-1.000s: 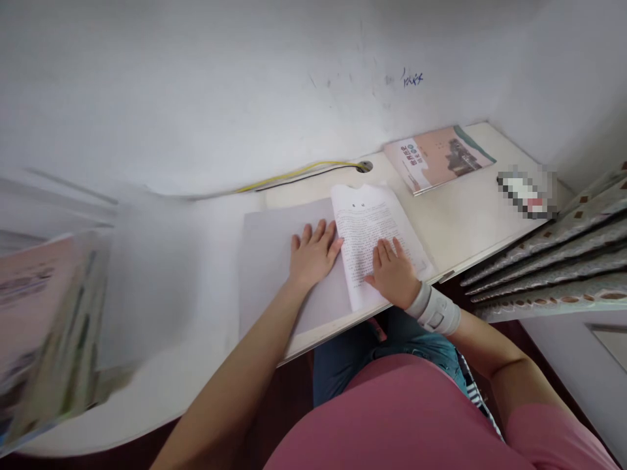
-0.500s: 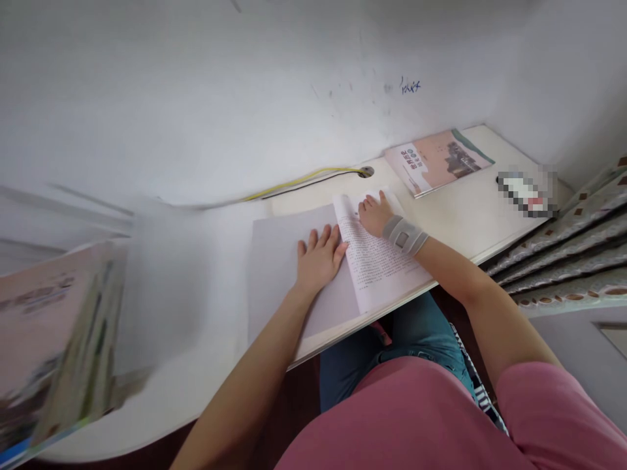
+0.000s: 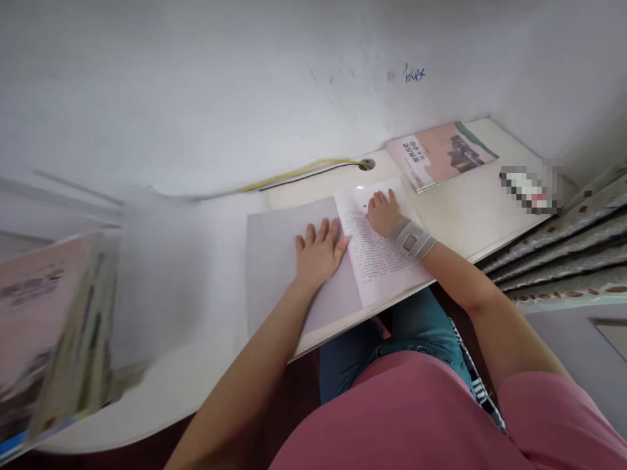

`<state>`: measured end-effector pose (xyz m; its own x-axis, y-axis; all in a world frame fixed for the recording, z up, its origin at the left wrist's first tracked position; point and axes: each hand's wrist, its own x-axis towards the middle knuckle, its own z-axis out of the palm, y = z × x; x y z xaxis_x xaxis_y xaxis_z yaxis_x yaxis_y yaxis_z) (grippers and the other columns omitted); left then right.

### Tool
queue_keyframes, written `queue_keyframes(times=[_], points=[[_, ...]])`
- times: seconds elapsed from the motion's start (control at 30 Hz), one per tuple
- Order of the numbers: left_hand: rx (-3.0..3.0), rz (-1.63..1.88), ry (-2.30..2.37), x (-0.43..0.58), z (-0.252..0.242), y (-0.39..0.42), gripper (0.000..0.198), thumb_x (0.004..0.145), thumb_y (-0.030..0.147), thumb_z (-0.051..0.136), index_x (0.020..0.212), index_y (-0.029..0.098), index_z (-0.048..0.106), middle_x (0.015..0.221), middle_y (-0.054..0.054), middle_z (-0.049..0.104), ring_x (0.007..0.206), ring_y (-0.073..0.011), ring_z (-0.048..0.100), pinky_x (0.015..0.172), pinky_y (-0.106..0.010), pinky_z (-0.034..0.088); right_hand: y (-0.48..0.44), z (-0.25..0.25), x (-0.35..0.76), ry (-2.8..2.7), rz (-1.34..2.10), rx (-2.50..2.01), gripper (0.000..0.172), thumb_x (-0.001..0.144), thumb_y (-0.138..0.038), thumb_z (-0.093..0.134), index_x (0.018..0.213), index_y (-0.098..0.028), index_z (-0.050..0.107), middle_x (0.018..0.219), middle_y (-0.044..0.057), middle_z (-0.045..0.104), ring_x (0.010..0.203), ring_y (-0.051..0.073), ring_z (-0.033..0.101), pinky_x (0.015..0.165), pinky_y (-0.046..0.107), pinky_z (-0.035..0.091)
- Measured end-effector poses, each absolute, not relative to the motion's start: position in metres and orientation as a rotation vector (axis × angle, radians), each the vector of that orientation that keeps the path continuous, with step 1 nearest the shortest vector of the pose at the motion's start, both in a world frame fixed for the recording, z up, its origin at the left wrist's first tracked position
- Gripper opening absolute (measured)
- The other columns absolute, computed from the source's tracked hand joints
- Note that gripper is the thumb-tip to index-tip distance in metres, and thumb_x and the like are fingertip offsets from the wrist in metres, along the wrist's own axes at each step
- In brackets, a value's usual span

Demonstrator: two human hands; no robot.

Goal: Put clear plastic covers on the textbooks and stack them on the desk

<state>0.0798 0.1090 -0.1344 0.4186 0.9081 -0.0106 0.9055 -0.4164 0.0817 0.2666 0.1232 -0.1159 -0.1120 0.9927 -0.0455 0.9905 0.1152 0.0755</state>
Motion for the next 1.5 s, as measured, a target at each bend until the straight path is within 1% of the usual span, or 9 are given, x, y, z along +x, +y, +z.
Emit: queue_keyframes(times=[0.1,0.23,0.43,0.67,0.83,1.0,1.1,1.23,1.5], points=[[2.586,0.05,1.652,0.08,-0.133,0.109,0.066,0.095,0.056,0.014,0.15,0.022,0.026,0.155,-0.011,0.03,0.141,-0.0409,0.022,0.109,-0.062,0.019,0.1,-0.115,0.249,2.331,0.137,2.026,0.05,0.094,-0.018,0.026,0.137,0.001,0.043,0.145,0.022,0.042,0.139,0.029,0.033,0.116,0.054,0.016],[2.581,0.043,1.654,0.08,-0.132,0.109,0.065,0.095,0.057,0.016,0.15,0.023,0.028,0.155,-0.011,0.029,0.141,-0.0415,0.022,0.109,-0.062,0.02,0.071,-0.118,0.238,2.322,0.226,2.028,0.047,0.093,-0.017,0.03,0.133,-0.003,0.051,0.135,0.022,0.053,0.127,0.028,0.049,0.115,0.051,0.021],[2.577,0.007,1.641,0.079,-0.132,0.11,0.068,0.093,0.06,0.016,0.149,0.024,0.028,0.156,-0.01,0.027,0.141,-0.0418,0.02,0.109,-0.063,0.019,0.063,-0.116,0.252,2.299,0.136,1.976,0.049,0.093,-0.011,0.026,0.135,0.005,0.043,0.141,0.025,0.044,0.131,0.029,0.044,0.114,0.05,0.022],[2.526,-0.047,1.605,0.081,-0.123,0.111,0.074,0.091,0.064,0.015,0.15,0.021,0.026,0.157,-0.012,0.022,0.141,-0.0451,0.017,0.106,-0.067,0.019,0.065,-0.105,0.283,2.44,0.005,2.198,0.04,0.097,-0.019,0.027,0.124,-0.011,0.055,0.129,0.015,0.06,0.117,0.021,0.057,0.111,0.042,0.027],[2.555,0.0,1.515,0.1,-0.118,0.115,0.084,0.088,0.07,0.02,0.152,0.016,0.015,0.158,-0.018,0.012,0.144,-0.0392,0.011,0.11,-0.063,0.017,0.077,-0.109,0.34,2.225,-0.102,2.428,0.042,0.096,-0.022,0.029,0.128,-0.007,0.051,0.134,0.017,0.056,0.119,0.024,0.055,0.099,0.036,0.039],[2.632,-0.128,1.341,0.103,-0.128,0.122,0.085,0.087,0.071,0.026,0.151,0.016,0.019,0.158,-0.02,0.008,0.146,-0.0351,0.008,0.111,-0.062,0.011,0.085,-0.131,0.358,2.316,-0.198,2.254,0.05,0.096,-0.029,0.032,0.138,-0.002,0.042,0.149,0.019,0.037,0.14,0.026,0.031,0.112,0.04,0.025],[2.672,-0.123,1.262,0.099,-0.133,0.122,0.08,0.087,0.07,0.027,0.151,0.022,0.022,0.159,-0.015,0.006,0.146,-0.0334,0.006,0.112,-0.062,0.008,0.086,-0.138,0.36,2.362,-0.202,2.215,0.055,0.097,-0.035,0.032,0.14,-0.002,0.039,0.15,0.02,0.034,0.141,0.028,0.029,0.113,0.042,0.024],[2.581,0.027,1.358,0.099,-0.131,0.125,0.079,0.091,0.064,0.02,0.152,0.015,0.01,0.159,-0.016,0.01,0.146,-0.029,0.01,0.114,-0.055,0.013,0.088,-0.134,0.349,2.376,-0.149,2.226,0.06,0.097,-0.042,0.033,0.141,-0.002,0.037,0.153,0.023,0.026,0.142,0.031,0.024,0.113,0.045,0.024],[2.498,0.027,1.715,0.069,-0.119,0.161,0.072,0.094,0.055,0.011,0.151,0.011,0.02,0.155,-0.016,0.025,0.145,-0.0337,0.014,0.111,-0.063,0.014,0.136,-0.119,0.276,2.479,-0.009,1.944,0.048,0.098,-0.03,0.027,0.137,-0.009,0.044,0.146,0.015,0.043,0.14,0.026,0.03,0.114,0.055,0.019]])
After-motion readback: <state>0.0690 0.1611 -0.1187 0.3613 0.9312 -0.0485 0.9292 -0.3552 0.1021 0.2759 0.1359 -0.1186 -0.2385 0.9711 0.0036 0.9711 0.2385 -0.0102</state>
